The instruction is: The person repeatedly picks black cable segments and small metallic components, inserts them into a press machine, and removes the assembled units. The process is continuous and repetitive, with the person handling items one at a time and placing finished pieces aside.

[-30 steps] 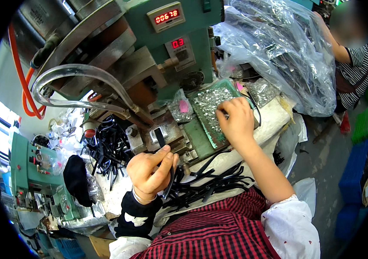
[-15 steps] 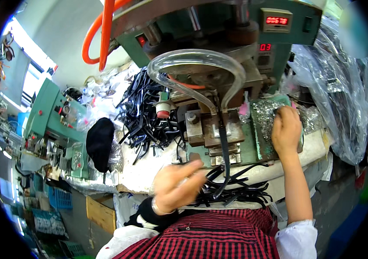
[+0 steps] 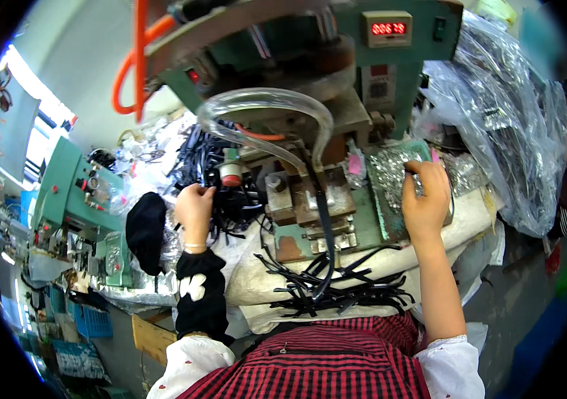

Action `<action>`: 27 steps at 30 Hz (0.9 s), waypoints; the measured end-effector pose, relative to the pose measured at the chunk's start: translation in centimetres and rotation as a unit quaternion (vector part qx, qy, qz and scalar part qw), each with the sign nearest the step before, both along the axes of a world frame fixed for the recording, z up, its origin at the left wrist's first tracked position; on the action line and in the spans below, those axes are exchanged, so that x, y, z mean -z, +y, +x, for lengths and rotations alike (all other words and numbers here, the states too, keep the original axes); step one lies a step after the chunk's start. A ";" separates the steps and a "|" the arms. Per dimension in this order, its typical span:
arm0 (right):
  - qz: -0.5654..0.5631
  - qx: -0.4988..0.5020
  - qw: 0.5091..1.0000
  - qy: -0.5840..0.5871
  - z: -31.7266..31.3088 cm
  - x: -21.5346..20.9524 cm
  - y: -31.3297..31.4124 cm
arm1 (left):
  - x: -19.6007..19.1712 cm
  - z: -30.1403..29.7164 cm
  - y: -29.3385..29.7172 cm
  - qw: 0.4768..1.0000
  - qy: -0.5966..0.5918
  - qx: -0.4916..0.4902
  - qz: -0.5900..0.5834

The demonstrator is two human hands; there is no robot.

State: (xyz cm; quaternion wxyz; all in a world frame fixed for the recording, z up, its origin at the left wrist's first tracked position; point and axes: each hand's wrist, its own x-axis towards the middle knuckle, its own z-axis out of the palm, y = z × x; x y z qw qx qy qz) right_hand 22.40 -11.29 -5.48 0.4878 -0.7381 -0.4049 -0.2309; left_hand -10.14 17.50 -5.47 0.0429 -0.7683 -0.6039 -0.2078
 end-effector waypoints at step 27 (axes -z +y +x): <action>0.132 -0.314 0.836 0.430 -11.6 -7.4 2.2 | -10.0 4.5 -17.3 0.826 -0.391 0.406 0.003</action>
